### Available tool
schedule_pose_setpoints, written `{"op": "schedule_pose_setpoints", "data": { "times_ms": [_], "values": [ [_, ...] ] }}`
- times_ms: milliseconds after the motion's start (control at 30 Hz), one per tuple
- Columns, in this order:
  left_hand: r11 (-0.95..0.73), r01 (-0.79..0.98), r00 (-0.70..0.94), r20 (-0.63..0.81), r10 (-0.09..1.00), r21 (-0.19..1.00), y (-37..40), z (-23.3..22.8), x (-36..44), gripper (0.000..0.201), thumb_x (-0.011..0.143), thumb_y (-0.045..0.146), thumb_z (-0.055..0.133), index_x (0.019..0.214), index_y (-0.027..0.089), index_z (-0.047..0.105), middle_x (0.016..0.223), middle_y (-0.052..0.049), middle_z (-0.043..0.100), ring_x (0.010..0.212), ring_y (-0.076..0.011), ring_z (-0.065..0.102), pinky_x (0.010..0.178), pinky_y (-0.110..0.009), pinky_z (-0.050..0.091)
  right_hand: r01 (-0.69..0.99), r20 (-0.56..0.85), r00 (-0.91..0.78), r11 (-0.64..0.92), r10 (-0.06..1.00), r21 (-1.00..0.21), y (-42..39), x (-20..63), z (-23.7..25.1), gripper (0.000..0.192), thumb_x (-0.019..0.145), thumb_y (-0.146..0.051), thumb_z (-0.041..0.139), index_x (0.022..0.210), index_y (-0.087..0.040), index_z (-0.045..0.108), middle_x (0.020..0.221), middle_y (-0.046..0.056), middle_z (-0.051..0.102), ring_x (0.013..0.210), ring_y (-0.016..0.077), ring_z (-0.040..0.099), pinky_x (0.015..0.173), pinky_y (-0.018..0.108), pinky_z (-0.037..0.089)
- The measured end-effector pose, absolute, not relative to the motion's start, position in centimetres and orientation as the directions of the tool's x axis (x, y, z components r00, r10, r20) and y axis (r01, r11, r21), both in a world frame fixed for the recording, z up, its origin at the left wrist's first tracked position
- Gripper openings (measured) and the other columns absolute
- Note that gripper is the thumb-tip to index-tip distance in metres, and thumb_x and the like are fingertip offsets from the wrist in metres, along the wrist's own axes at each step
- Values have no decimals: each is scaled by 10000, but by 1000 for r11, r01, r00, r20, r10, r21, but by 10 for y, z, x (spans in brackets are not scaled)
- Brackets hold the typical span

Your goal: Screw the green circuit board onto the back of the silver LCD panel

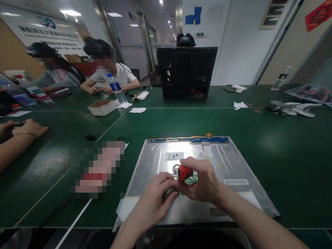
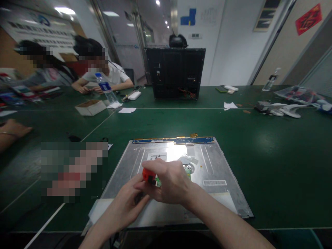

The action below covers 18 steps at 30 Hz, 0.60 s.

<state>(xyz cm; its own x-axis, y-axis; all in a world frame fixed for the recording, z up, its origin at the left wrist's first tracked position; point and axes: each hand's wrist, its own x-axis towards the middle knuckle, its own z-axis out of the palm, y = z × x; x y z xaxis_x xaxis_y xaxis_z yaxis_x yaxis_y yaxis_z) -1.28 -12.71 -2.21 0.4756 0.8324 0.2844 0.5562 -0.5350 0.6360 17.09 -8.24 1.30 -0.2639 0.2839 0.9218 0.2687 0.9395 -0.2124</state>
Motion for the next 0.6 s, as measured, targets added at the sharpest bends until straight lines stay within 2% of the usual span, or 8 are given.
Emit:
{"op": "schedule_pose_setpoints", "data": {
  "times_ms": [133, 367, 600],
  "values": [
    [-533, 557, 477, 280, 833, 637, -127, -22, -12, 151, 895, 122, 526, 942, 219, 631, 993, -39, 617, 945, -208, 606, 821, -328, 514, 219, 902, -314, 947, 295, -233, -82, 172, 12, 384, 963, -317, 551, 1285, -164, 406, 748, -1, 638, 570, 130, 583, 477, 231, 453],
    [-509, 558, 479, 246, 843, 655, -126, -16, -10, 149, 867, 120, 506, 887, 194, 634, 985, -69, 631, 944, -231, 602, 810, -354, 524, 214, 892, -337, 947, 300, -237, -84, 173, 14, 478, 841, -134, 482, 1312, -115, 398, 825, 54, 660, 611, 150, 605, 482, 253, 485],
    [-524, 549, 478, 270, 836, 651, -127, -14, -10, 144, 873, 123, 508, 891, 201, 628, 991, -64, 635, 953, -226, 605, 830, -347, 517, 222, 901, -312, 945, 301, -239, -84, 172, 12, 474, 852, -138, 537, 1306, -152, 403, 802, 28, 647, 604, 144, 579, 469, 245, 449]
  ]
}}
